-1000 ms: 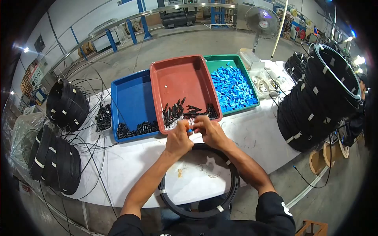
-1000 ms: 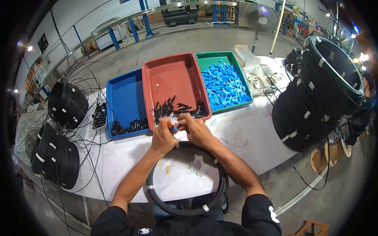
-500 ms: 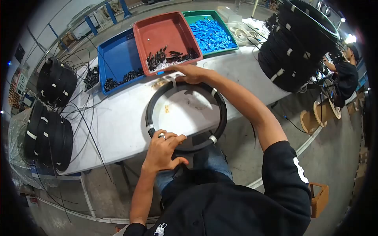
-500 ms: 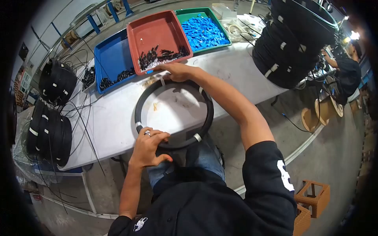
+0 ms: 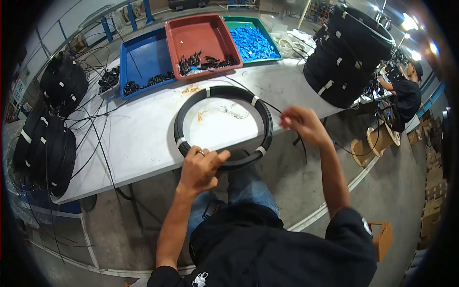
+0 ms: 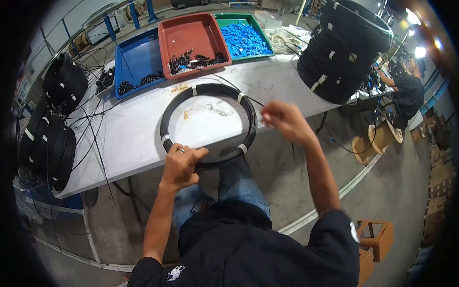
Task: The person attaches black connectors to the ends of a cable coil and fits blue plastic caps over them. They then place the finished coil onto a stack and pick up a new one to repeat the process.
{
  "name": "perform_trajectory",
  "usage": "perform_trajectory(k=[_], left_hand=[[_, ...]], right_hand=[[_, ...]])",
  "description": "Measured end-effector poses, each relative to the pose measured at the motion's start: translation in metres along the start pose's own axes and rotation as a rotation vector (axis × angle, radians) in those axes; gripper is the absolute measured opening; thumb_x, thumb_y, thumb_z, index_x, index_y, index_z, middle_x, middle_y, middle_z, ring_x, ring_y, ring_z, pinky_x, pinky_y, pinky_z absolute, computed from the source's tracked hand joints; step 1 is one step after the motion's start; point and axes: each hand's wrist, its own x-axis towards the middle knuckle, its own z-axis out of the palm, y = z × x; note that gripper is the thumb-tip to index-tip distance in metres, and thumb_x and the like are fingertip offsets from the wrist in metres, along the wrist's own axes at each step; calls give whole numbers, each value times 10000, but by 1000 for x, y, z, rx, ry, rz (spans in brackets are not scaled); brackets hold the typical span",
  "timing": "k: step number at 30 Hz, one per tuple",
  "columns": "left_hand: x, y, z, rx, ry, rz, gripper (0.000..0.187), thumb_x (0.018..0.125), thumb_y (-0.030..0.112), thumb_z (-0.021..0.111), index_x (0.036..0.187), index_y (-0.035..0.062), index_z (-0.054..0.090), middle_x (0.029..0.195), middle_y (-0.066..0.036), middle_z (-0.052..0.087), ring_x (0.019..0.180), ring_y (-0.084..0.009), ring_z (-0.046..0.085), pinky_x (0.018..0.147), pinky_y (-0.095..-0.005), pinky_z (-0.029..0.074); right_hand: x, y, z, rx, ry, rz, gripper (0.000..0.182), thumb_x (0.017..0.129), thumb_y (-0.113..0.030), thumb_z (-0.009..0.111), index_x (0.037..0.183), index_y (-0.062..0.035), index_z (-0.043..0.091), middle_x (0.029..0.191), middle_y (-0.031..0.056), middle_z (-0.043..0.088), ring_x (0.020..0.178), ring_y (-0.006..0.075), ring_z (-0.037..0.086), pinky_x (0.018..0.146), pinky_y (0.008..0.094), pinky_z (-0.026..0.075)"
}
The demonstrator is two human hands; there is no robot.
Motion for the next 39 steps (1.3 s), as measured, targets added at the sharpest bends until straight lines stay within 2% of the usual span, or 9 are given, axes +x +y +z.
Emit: perform_trajectory(k=[4, 9, 15, 21, 24, 28, 30, 32, 39], left_hand=[[1, 25, -1, 53, -12, 29, 590, 644, 59, 714, 1205, 196, 594, 601, 1, 443, 519, -183, 510, 544, -341, 404], [2, 83, 15, 136, 10, 128, 399, 730, 165, 737, 1103, 189, 598, 628, 39, 488, 511, -138, 529, 490, -324, 379], [19, 129, -12, -229, 233, 38, 296, 778, 187, 690, 1058, 162, 599, 730, 27, 607, 529, -116, 537, 508, -292, 389], [55, 139, -64, -472, 664, -395, 729, 594, 117, 979, 1041, 80, 405, 783, -40, 647, 581, -125, 569, 586, -277, 497], [63, 112, -88, -1368, 611, -867, 551, 837, 75, 798, 1099, 124, 315, 682, -27, 528, 484, -113, 484, 543, -293, 484], [48, 62, -51, -1694, 651, -952, 221, 1004, 192, 599, 1108, 177, 404, 680, -27, 503, 439, -116, 448, 466, -306, 390], [40, 37, -39, -1767, 655, -1032, 394, 961, 213, 684, 1113, 152, 326, 658, -49, 513, 451, -132, 469, 489, -312, 402], [26, 14, -23, -1735, 635, -1140, 482, 930, 286, 730, 1141, 158, 316, 704, -67, 532, 448, -129, 461, 458, -304, 379], [-3, -28, -17, -1582, 647, -1083, 630, 874, 299, 793, 1191, 138, 272, 799, -70, 536, 547, -113, 479, 458, -278, 381]], right_hand=[[-80, 38, 34, 643, 333, 172, 220, 1015, -223, 589, 1007, -6, 623, 774, 100, 690, 624, 131, 630, 572, 238, 498], [-90, 25, 99, 1027, 616, 407, 501, 1017, -436, 536, 1242, 9, 477, 1064, 226, 663, 828, 245, 680, 714, 311, 569], [-68, 31, 80, 1807, 90, -184, 614, 1031, -516, 402, 1276, 32, 534, 1225, 275, 587, 1077, 355, 660, 818, 419, 622], [-28, -7, 49, 411, 967, -458, 777, 907, -540, 665, 1408, -87, 280, 1334, 177, 497, 1254, 258, 481, 960, 379, 413], [4, -29, 19, -131, 1034, -397, 1052, 755, -581, 810, 1477, -89, 224, 1480, 182, 378, 1350, 285, 399, 994, 428, 395], [27, -44, -6, -47, 259, -44, 971, 793, -290, 842, 1526, -135, 224, 1375, 245, 472, 1087, 285, 625, 850, 378, 520], [49, -27, 11, -358, 300, 51, 836, 827, -15, 738, 1499, -138, 256, 1168, 314, 608, 962, 287, 686, 803, 385, 517], [56, 1, 21, -433, 245, -59, 753, 824, -54, 732, 1444, -116, 311, 965, 274, 667, 849, 454, 650, 762, 478, 484], [80, -13, 72, -514, 175, 47, 571, 830, -52, 711, 1293, -84, 378, 697, 232, 621, 746, 496, 610, 697, 548, 412]])
